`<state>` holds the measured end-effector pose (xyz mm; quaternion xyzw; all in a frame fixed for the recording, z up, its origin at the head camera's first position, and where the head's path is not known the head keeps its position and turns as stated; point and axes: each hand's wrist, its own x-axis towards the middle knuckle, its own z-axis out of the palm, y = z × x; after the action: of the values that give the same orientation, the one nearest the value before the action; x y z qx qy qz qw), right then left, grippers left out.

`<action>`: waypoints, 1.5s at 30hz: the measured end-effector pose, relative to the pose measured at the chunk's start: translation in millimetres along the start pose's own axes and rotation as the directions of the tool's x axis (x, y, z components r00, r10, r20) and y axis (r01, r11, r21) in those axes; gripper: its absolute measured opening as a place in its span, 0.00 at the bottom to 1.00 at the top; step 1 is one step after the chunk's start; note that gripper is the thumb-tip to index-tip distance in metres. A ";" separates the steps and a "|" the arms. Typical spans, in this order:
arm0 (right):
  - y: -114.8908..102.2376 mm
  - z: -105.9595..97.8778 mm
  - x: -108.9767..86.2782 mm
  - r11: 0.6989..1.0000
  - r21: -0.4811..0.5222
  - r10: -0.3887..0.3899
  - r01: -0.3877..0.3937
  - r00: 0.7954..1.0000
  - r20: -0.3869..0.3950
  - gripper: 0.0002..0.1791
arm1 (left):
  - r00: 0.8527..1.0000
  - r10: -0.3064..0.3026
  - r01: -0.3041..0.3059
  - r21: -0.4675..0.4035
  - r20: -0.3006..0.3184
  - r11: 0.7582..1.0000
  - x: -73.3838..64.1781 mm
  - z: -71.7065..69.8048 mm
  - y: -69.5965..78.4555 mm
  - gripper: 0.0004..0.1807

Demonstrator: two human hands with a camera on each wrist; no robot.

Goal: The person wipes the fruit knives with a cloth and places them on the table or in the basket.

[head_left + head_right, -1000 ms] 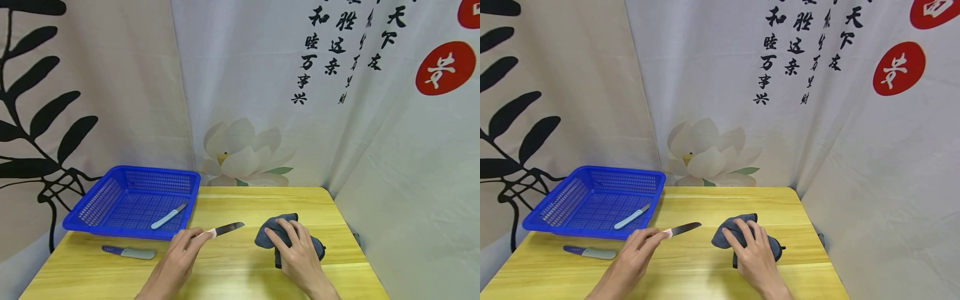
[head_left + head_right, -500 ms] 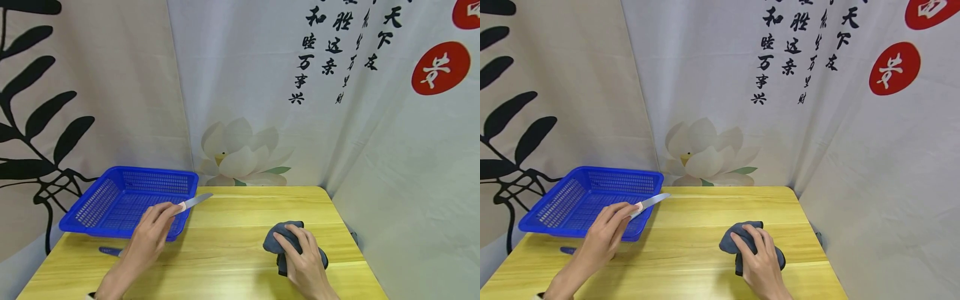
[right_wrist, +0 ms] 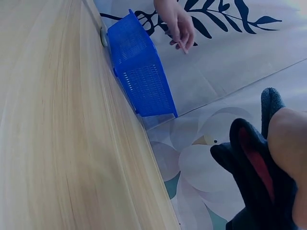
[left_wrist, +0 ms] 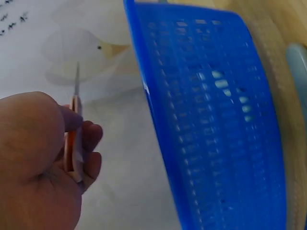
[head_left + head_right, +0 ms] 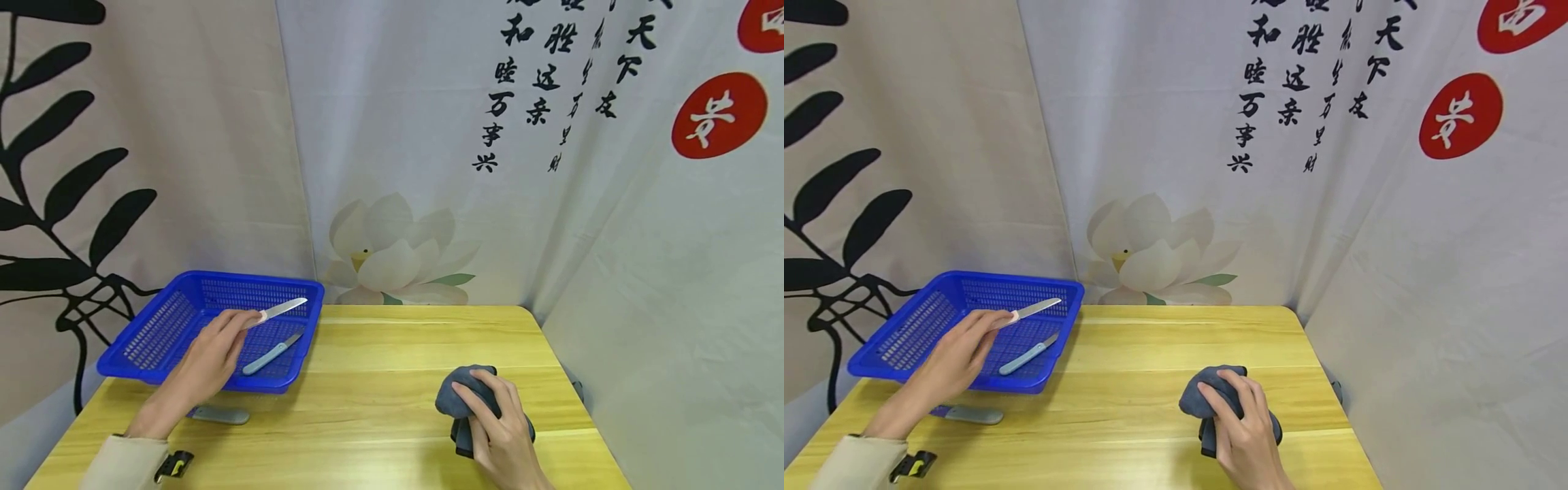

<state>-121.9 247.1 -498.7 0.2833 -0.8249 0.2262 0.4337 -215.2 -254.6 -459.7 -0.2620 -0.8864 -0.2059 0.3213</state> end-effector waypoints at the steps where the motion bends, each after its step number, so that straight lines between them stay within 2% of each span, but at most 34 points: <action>1: -0.2 0.4 0.0 1.000 0.001 -0.001 0.001 1.000 0.000 0.24 | 1.000 -0.015 0.015 0.012 0.020 1.000 -1.3 -0.7 -4.6 0.28; 7: -0.9 3.9 -0.3 1.000 0.016 -0.011 0.011 1.000 0.009 0.24 | 0.989 -0.108 0.105 0.039 0.102 0.994 -9.7 -2.1 -25.0 0.26; 10: -1.2 5.7 -0.6 1.000 0.024 -0.014 0.014 1.000 0.015 0.24 | 0.971 -0.177 0.173 0.042 0.158 0.984 -12.1 -4.6 -29.2 0.26; 14: -1.8 8.3 -1.3 0.999 0.032 -0.017 0.016 1.000 0.017 0.24 | 0.936 -0.264 0.259 0.053 0.234 0.965 -15.8 -10.2 -29.1 0.29; 17: -2.1 9.9 -1.6 0.999 0.033 -0.019 0.018 1.000 0.022 0.24 | 0.927 -0.287 0.284 0.047 0.242 0.958 -20.5 -14.8 -25.7 0.30; 26: -1.4 14.6 -2.8 0.999 0.041 -0.033 0.032 0.999 0.037 0.24 | 0.953 -0.254 0.249 0.050 0.164 0.967 -37.8 -31.3 -6.1 0.31; 29: -1.5 15.8 -2.4 0.999 0.037 -0.037 0.036 0.998 0.047 0.24 | 0.960 -0.253 0.249 0.044 0.121 0.967 -44.5 -36.7 1.2 0.31; 34: -2.4 17.7 -1.2 0.999 0.031 -0.039 0.037 0.998 0.059 0.23 | 0.962 -0.267 0.266 0.031 0.047 0.963 -58.9 -43.4 16.3 0.31; 40: -2.9 20.7 0.0 0.998 0.044 -0.043 0.040 0.997 0.061 0.23 | 0.968 -0.246 0.248 0.075 -0.042 0.966 -77.5 -48.3 32.9 0.30; 45: -3.2 23.0 0.4 0.998 0.044 -0.046 0.044 0.997 0.057 0.23 | 0.966 -0.249 0.256 0.124 -0.070 0.959 -95.4 -45.5 43.0 0.26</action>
<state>-133.5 230.4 -510.0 0.3174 -0.8254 0.2258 0.4085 -105.9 -277.2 -483.6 -0.1192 -0.9154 -0.1930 0.3325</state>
